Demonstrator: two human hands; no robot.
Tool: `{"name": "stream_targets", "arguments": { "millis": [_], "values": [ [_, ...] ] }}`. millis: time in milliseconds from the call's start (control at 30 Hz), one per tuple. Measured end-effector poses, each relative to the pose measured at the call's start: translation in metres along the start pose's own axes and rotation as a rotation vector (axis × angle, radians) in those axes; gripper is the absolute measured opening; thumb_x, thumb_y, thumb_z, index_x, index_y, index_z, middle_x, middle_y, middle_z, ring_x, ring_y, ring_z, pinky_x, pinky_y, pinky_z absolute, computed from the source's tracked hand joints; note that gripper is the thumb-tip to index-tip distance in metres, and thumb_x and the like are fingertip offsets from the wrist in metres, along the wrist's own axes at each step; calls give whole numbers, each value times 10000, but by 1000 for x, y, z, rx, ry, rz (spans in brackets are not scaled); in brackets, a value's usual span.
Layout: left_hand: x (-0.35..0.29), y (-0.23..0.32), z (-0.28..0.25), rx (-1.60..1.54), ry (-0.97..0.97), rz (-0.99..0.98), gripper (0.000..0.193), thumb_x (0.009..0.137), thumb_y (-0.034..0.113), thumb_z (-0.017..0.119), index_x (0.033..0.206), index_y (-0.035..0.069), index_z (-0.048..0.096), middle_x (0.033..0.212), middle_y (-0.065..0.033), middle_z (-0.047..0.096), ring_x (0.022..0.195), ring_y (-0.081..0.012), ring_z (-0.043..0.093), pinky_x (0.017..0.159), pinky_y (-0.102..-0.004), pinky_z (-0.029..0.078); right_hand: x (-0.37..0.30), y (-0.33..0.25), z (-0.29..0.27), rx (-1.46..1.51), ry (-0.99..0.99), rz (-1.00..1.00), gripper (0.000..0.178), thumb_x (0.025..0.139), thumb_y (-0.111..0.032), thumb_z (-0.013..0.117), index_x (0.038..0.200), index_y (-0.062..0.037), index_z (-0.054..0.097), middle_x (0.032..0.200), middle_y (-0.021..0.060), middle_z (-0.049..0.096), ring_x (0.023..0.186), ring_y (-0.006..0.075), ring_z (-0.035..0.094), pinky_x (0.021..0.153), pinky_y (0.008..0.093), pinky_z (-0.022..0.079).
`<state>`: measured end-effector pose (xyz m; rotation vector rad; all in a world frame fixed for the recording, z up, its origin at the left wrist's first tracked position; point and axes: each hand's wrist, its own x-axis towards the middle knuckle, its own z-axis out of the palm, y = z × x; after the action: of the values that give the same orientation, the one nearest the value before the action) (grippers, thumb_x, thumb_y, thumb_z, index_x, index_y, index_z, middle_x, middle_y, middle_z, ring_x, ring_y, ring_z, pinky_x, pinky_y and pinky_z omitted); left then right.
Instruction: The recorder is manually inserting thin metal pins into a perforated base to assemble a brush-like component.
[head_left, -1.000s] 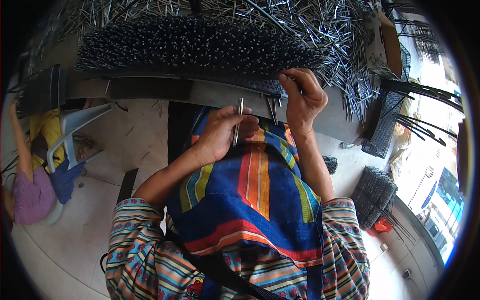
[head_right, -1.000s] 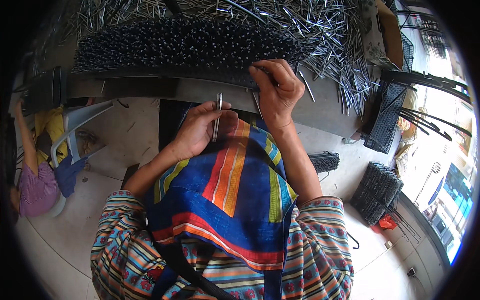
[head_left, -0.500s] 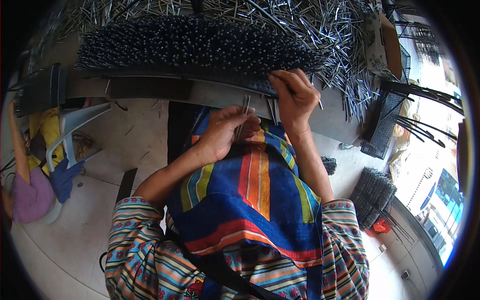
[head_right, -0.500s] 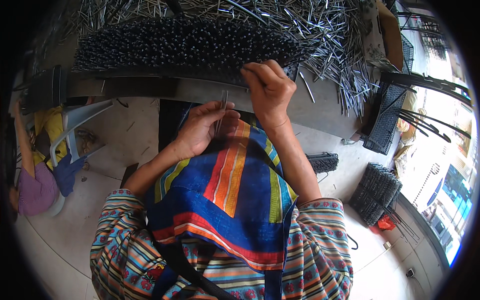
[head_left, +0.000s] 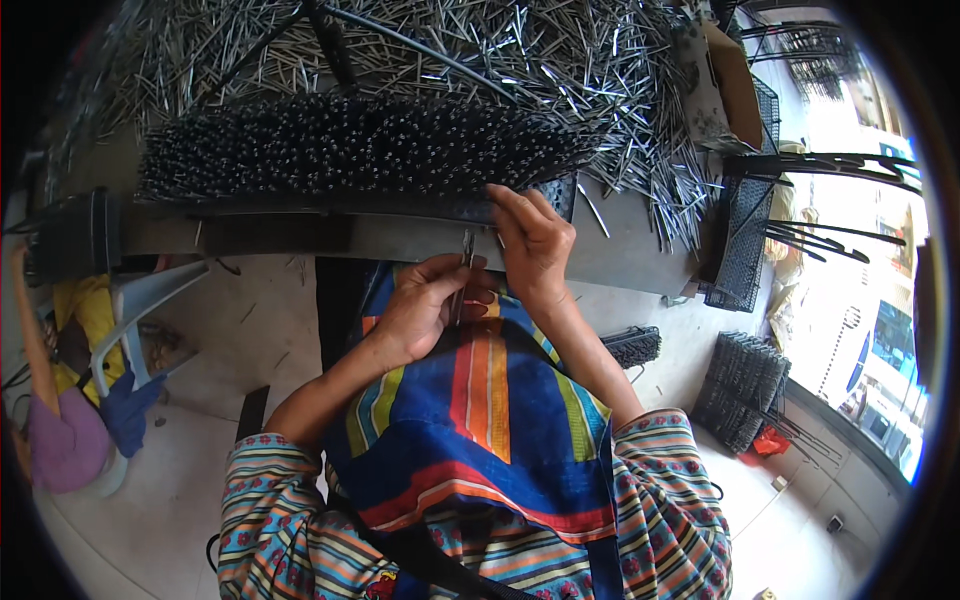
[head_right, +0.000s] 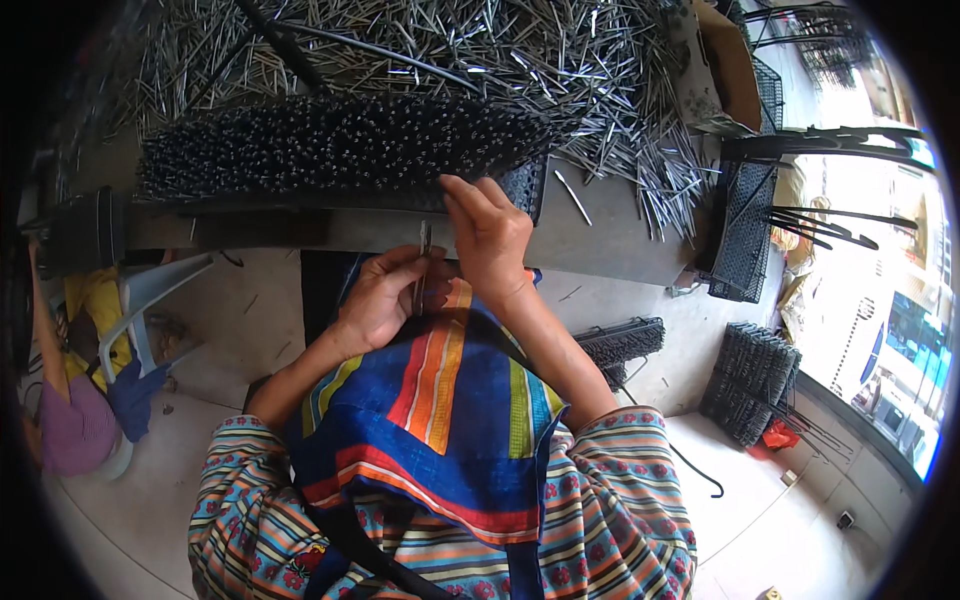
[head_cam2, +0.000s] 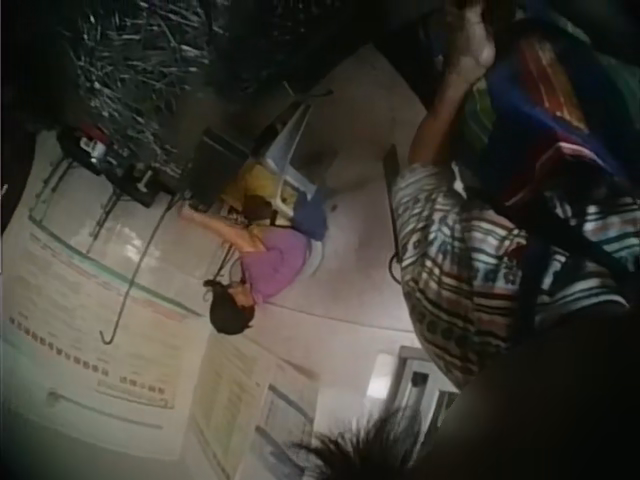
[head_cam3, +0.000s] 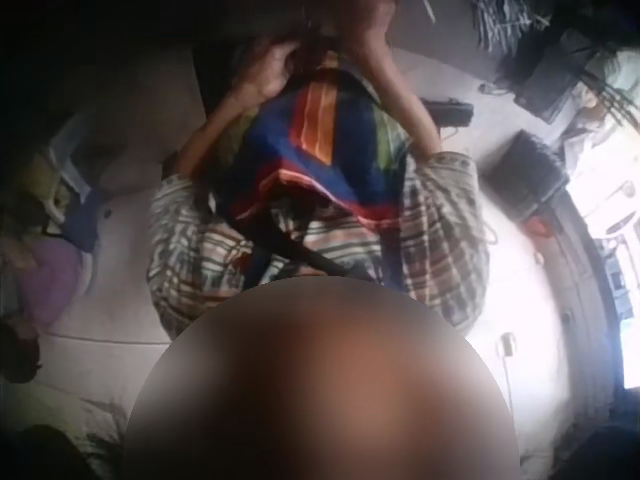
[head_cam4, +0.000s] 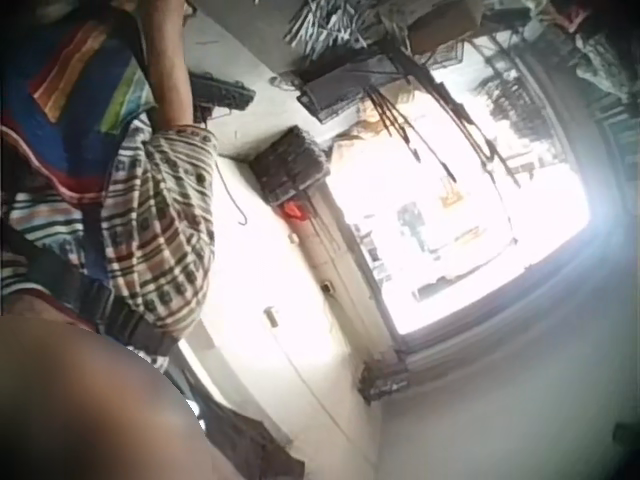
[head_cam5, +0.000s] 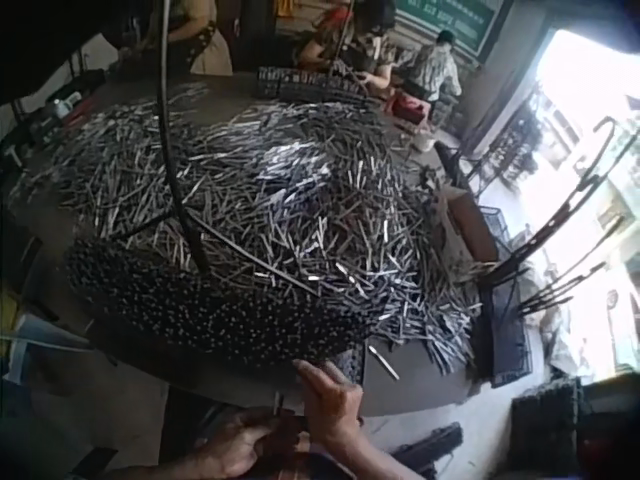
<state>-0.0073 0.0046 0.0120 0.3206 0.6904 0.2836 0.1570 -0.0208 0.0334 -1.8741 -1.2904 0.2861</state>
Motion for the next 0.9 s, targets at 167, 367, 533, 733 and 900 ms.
{"name": "stream_targets", "arguments": {
  "millis": [167, 367, 533, 733, 900],
  "values": [
    [-2, -1, 2, -61, 31, 22, 200, 953, 80, 531, 1121, 7, 611, 970, -115, 673, 827, -190, 670, 746, -332, 572, 5, -5, -1, -89, 38, -130, 210, 763, 13, 687, 970, -18, 699, 704, 109, 571, 580, 143, 571, 535, 291, 438],
    [-1, -1, 7, 57, 49, 5, 175, 935, 60, 555, 1084, 7, 631, 908, -102, 680, 777, -185, 677, 738, -343, 590, -11, 3, -11, 309, -352, 302, 113, 747, -7, 720, 856, -10, 694, 754, 32, 649, 620, 72, 562, 548, 234, 434],
    [4, -5, 0, 30, 22, -32, 171, 928, 55, 565, 1079, 25, 639, 954, -106, 687, 829, -192, 690, 775, -338, 591, -15, 3, -12, 702, -329, 585, 55, 780, 4, 707, 828, -4, 682, 674, -13, 622, 566, 41, 504, 504, 201, 389],
    [2, -4, 1, -43, 4, 17, 163, 931, 56, 564, 1072, 42, 645, 948, -100, 687, 830, -187, 690, 757, -342, 596, -6, 1, -12, 743, -322, 657, 55, 795, -22, 710, 836, -8, 676, 635, -23, 595, 505, 26, 450, 452, 191, 320],
    [1, -10, 1, 40, 15, 97, 166, 938, 62, 553, 1073, 24, 642, 946, -115, 689, 835, -197, 693, 738, -331, 598, -17, -1, -12, 834, -349, 724, 63, 814, -31, 694, 811, 8, 645, 632, 18, 608, 476, 56, 492, 431, 208, 355]
  ]
}}
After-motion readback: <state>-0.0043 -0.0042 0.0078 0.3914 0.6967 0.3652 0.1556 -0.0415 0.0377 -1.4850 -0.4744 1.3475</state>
